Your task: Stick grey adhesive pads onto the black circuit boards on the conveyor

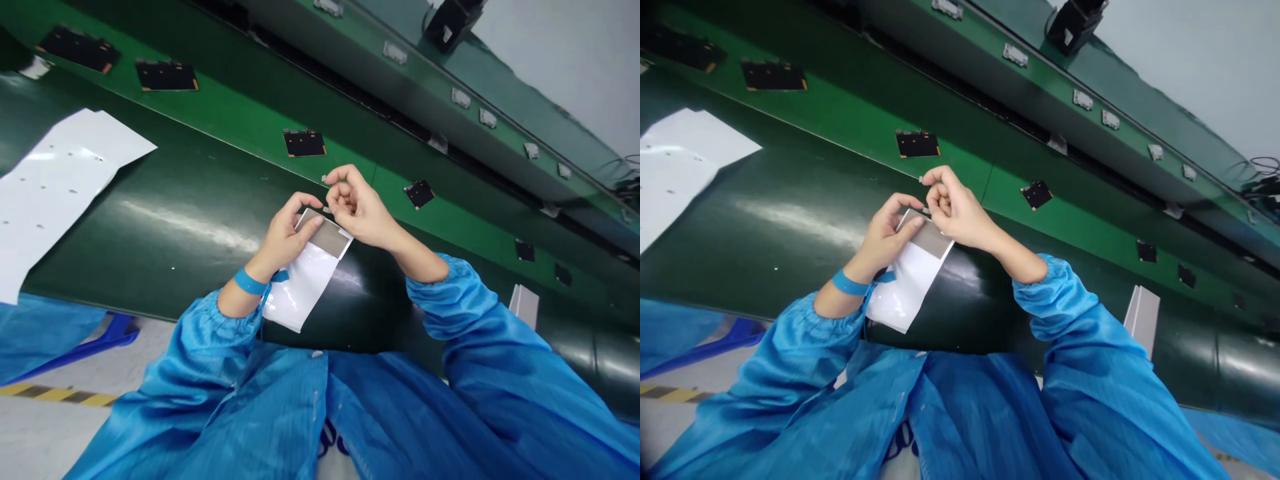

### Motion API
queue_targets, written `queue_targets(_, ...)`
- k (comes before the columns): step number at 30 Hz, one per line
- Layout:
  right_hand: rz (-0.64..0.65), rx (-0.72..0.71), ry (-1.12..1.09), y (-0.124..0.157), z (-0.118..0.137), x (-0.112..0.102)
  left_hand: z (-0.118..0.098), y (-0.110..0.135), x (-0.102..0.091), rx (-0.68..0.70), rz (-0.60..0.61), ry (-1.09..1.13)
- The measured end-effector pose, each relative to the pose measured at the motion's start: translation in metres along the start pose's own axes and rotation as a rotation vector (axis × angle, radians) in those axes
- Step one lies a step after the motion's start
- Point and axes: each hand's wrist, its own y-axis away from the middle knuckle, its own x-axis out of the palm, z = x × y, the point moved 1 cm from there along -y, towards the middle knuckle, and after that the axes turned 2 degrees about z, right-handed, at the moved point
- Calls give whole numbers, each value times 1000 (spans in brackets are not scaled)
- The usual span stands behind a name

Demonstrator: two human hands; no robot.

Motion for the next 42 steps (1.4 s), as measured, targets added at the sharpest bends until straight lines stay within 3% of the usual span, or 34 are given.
queue_targets(11,-9,36,96,4,9,6,0,-3,1,-19,-10,43)
queue_targets(17,-3,14,131,5,8,5,-4,-5,0,48,-90,-69)
queue_targets(22,-129,7,196,-31,-24,-20,-2,-5,0,-1,-86,-38)
queue_targets(29,-53,86,288,-101,-90,-35,2,-6,-2,-30,-67,10)
queue_targets(33,-9,84,361,-108,-98,-34,1,-6,-4,-24,-83,21)
queue_targets(42,48,77,401,-94,-104,-48,-1,-5,-2,-24,-83,9)
